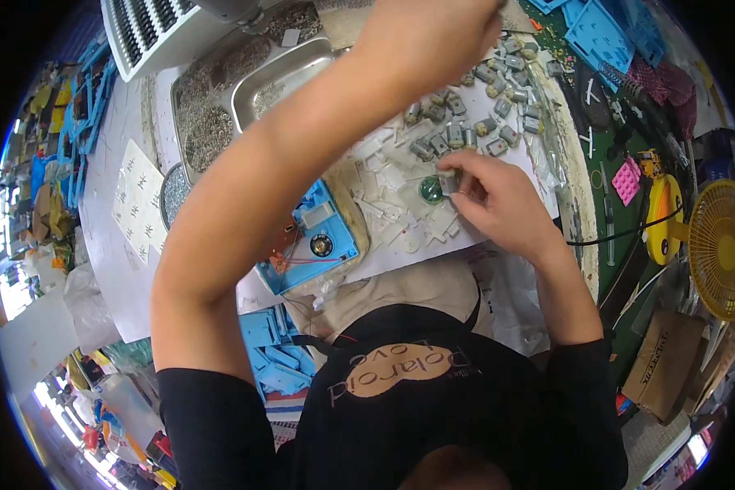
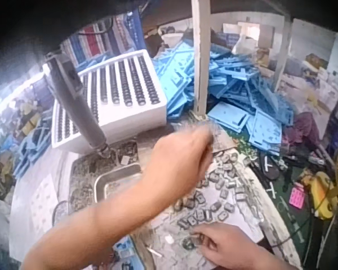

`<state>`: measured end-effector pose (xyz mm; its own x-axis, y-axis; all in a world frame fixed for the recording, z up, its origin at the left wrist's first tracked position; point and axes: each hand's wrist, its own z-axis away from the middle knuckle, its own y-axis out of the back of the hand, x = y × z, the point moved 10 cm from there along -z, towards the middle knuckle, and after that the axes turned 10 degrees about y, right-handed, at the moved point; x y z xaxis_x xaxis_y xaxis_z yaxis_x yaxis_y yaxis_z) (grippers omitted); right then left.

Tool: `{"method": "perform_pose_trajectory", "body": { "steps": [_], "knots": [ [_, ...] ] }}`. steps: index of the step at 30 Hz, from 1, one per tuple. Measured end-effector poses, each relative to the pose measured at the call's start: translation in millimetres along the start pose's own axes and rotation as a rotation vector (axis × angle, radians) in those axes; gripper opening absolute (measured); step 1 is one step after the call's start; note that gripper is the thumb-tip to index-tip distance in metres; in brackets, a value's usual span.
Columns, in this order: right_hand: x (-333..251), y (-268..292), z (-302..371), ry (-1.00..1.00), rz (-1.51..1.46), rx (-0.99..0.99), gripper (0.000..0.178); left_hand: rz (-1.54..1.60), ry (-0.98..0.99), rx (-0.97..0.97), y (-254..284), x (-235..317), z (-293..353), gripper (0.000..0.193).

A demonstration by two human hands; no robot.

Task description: The user is assembling a small electronic device by soldering internal components, installing a speaker, and using a power screwdriver to attach the outer casing.

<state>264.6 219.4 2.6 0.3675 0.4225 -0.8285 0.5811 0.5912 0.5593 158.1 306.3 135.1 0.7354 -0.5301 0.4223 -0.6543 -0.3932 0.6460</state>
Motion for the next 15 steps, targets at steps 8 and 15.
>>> {"method": "perform_pose_trajectory", "body": {
  "steps": [8, 15],
  "knots": [
    [-11.5, -15.8, -15.9, 0.189, 0.33, -0.095, 0.037, 0.45, 0.599, -0.283, 98.9, 15.0, 153.8, 0.015],
    [-12.6, -14.8, -15.5, -0.047, 0.201, -0.175, 0.042, 0.587, 0.865, -0.068, 91.3, 11.2, 255.4, 0.015]
  ]
}}
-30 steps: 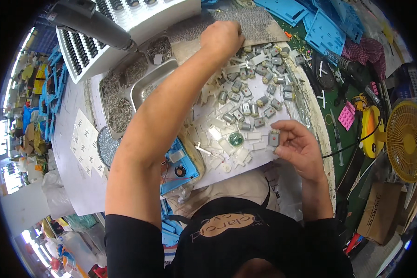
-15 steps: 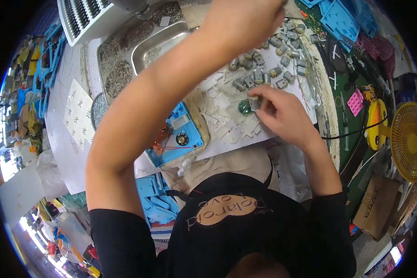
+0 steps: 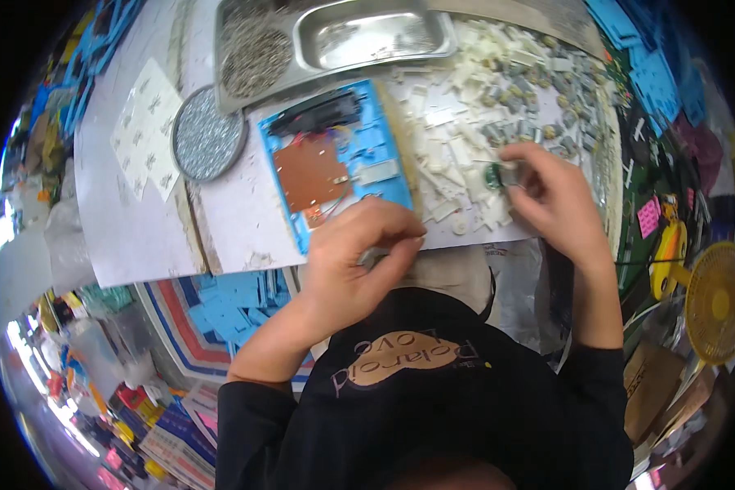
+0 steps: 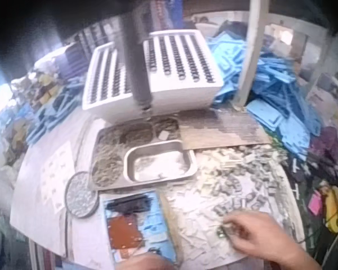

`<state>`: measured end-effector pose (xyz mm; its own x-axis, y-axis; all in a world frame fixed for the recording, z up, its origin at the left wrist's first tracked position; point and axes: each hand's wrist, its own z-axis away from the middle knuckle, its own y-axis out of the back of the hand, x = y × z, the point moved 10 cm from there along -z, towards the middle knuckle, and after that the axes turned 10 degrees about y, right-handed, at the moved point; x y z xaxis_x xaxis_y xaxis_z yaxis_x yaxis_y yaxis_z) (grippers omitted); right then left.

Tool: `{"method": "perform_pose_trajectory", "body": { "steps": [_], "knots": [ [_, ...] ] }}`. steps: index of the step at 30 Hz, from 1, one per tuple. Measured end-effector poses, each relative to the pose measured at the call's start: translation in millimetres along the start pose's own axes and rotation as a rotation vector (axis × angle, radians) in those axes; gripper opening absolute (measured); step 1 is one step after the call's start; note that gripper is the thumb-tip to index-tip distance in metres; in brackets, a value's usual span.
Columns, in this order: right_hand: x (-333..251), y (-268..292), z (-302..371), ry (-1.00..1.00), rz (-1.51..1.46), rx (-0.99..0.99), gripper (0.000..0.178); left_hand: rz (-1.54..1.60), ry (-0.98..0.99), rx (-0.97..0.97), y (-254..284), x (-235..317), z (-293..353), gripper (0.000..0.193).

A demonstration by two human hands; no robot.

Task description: The user is assembling a small electronic device by soldering internal components, installing a speaker, and using a power screwdriver to attach the outer casing.

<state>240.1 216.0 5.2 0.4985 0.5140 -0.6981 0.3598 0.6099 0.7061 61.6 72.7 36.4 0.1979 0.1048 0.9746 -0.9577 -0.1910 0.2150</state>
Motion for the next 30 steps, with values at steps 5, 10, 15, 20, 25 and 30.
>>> {"method": "perform_pose_trajectory", "body": {
  "steps": [5, 10, 15, 20, 25, 30],
  "knots": [
    [-41.6, -37.2, 7.2, -0.048, -0.938, 0.059, 0.045, -0.085, -0.023, 0.098, 0.6, -5.9, 9.0, 0.021],
    [-57.7, -81.6, -3.0, -0.144, -1.232, -0.141, 0.047, -0.071, -0.08, 0.142, 7.3, -4.2, 15.0, 0.03],
    [-61.9, -90.2, -9.3, -0.137, -1.23, -0.211, 0.046, -0.034, -0.061, 0.141, 9.5, -7.9, 16.6, 0.031],
    [-58.9, -79.9, -7.8, -0.097, -0.957, -0.125, 0.044, 0.04, -0.054, 0.161, 11.0, -15.0, 18.1, 0.028],
    [-103.0, -36.8, -9.8, 0.461, -0.373, 0.116, 0.041, -0.161, -0.22, 0.19, 14.3, 2.5, 18.2, 0.026],
    [-131.6, -25.4, -5.7, 0.717, -0.122, 0.158, 0.043, -0.123, -0.296, 0.225, 20.9, 6.8, 20.1, 0.025]
  ]
}}
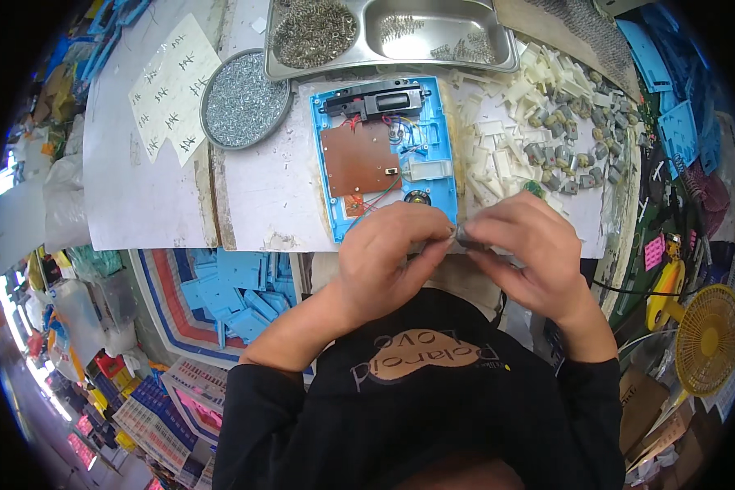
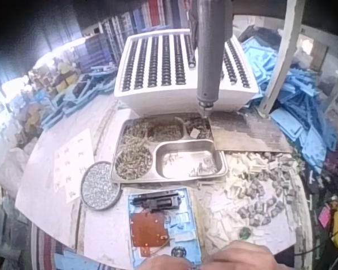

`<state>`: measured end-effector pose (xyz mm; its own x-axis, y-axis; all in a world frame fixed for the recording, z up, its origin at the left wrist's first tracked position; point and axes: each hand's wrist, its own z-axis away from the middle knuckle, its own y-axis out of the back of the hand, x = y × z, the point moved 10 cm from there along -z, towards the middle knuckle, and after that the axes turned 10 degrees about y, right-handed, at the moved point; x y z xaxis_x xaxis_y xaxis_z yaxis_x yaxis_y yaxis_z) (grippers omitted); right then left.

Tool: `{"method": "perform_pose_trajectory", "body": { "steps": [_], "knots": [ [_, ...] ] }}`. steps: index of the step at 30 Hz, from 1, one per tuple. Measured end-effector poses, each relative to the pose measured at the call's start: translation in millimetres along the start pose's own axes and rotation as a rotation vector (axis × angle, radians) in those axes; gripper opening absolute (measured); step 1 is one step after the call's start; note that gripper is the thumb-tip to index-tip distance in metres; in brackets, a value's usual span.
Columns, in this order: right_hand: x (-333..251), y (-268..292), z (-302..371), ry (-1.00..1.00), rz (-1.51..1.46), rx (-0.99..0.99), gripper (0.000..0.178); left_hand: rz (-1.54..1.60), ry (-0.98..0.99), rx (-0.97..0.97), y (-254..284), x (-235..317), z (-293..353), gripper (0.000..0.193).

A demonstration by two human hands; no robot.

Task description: The user is assembling a small electronic device by soldering internal components, installing a speaker, and using a power screwdriver to attach the outer casing.

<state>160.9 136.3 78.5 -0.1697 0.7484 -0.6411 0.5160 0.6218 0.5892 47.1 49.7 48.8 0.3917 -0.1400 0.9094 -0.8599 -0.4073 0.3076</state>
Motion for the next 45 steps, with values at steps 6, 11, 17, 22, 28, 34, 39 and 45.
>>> {"method": "perform_pose_trajectory", "body": {
  "steps": [6, 11, 17, 22, 28, 34, 39, 45],
  "knots": [
    [-8.8, -0.3, 2.4, 0.103, 0.021, 0.045, 0.038, 0.063, 0.066, -0.066, -3.5, -7.6, -1.7, 0.026],
    [-12.6, -1.1, 3.2, 0.176, 0.065, 0.021, 0.037, -0.066, -0.027, -0.081, -2.8, 2.7, -4.1, 0.028],
    [-6.4, -3.9, 7.9, 0.165, 0.027, 0.058, 0.04, -0.102, -0.015, 0.002, 4.6, 1.3, 3.0, 0.026],
    [-1.6, -5.7, 9.7, 0.148, -0.008, 0.06, 0.04, -0.151, -0.047, 0.013, 6.5, 1.4, 4.3, 0.03],
    [33.1, 29.8, 20.7, 0.034, 0.075, 0.203, 0.038, -0.343, 0.079, 0.157, 50.7, -34.2, -28.7, 0.039],
    [89.6, 23.0, 24.2, -0.326, -0.045, 0.345, 0.035, -0.692, -0.022, -0.009, 11.5, -32.1, -48.3, 0.023],
    [86.5, -11.4, -11.9, -0.21, 0.122, 0.168, 0.028, -0.623, -0.153, -0.037, 14.2, -23.4, -32.8, 0.022],
    [80.3, -24.4, -32.0, -0.098, 0.316, 0.029, 0.029, -0.587, -0.09, -0.133, 18.7, -29.8, -25.4, 0.028]
  ]
}}
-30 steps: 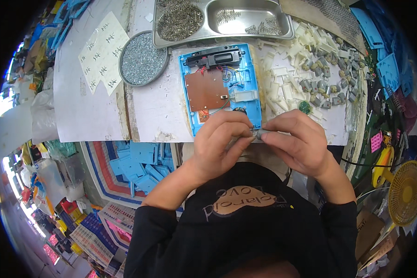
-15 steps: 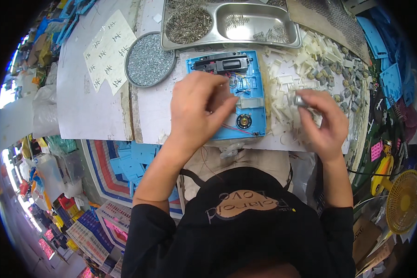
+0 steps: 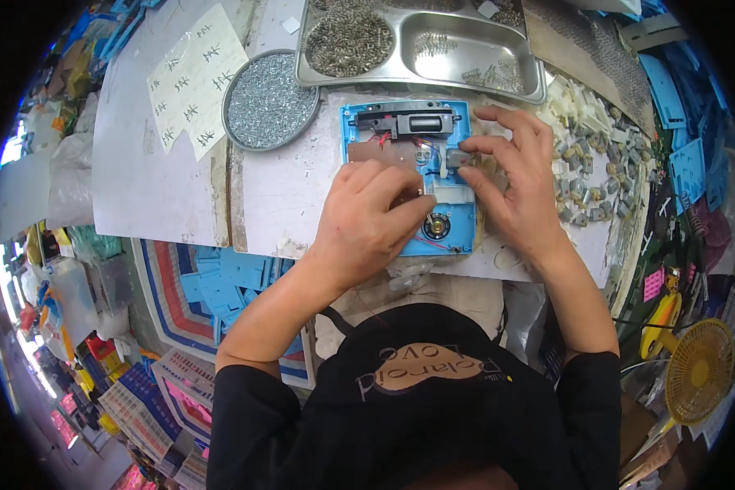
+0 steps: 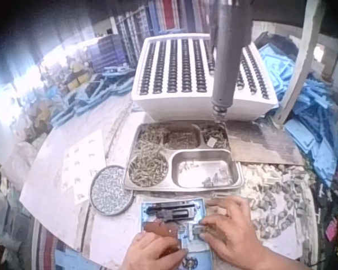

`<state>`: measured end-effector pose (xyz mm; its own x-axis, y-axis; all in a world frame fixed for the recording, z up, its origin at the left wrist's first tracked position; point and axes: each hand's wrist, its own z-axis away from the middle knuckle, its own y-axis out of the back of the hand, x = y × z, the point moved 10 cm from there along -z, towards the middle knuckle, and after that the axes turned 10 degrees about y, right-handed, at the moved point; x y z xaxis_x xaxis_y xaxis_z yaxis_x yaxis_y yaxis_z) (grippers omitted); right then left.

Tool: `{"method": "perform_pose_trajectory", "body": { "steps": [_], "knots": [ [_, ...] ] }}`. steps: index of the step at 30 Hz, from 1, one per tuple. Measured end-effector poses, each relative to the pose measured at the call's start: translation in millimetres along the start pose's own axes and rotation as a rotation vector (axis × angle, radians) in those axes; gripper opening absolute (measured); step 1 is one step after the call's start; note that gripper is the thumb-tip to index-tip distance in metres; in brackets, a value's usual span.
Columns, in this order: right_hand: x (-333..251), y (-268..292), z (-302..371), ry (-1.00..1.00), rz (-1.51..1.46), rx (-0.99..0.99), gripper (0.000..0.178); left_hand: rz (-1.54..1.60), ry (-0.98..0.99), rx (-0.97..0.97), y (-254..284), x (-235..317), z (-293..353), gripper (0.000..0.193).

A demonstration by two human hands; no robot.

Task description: The user is assembling a small electronic device by soldering internal components, installing a speaker, and using a power screwdriver to attach the outer casing.

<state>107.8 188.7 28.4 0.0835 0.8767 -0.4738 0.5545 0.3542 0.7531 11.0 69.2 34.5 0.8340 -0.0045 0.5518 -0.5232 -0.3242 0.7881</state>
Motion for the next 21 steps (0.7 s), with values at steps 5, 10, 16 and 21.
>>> {"method": "perform_pose_trajectory", "body": {
  "steps": [5, 10, 16, 21],
  "knots": [
    [-1.4, -3.5, -8.0, -0.001, 0.049, -0.049, 0.027, 0.267, 0.116, 0.072, 22.2, -27.6, -13.5, 0.028],
    [-4.7, -5.3, -12.6, 0.015, 0.083, -0.123, 0.029, 0.029, 0.049, 0.271, 30.0, -28.2, -34.2, 0.028],
    [-19.5, 11.2, -26.1, 0.062, 0.165, -0.011, 0.029, 0.071, -0.088, 0.22, 25.4, -22.5, -41.4, 0.023],
    [-38.4, -2.7, -32.7, 0.179, 0.119, 0.065, 0.028, 0.086, 0.016, 0.356, 30.1, -38.0, -28.0, 0.013]
  ]
}}
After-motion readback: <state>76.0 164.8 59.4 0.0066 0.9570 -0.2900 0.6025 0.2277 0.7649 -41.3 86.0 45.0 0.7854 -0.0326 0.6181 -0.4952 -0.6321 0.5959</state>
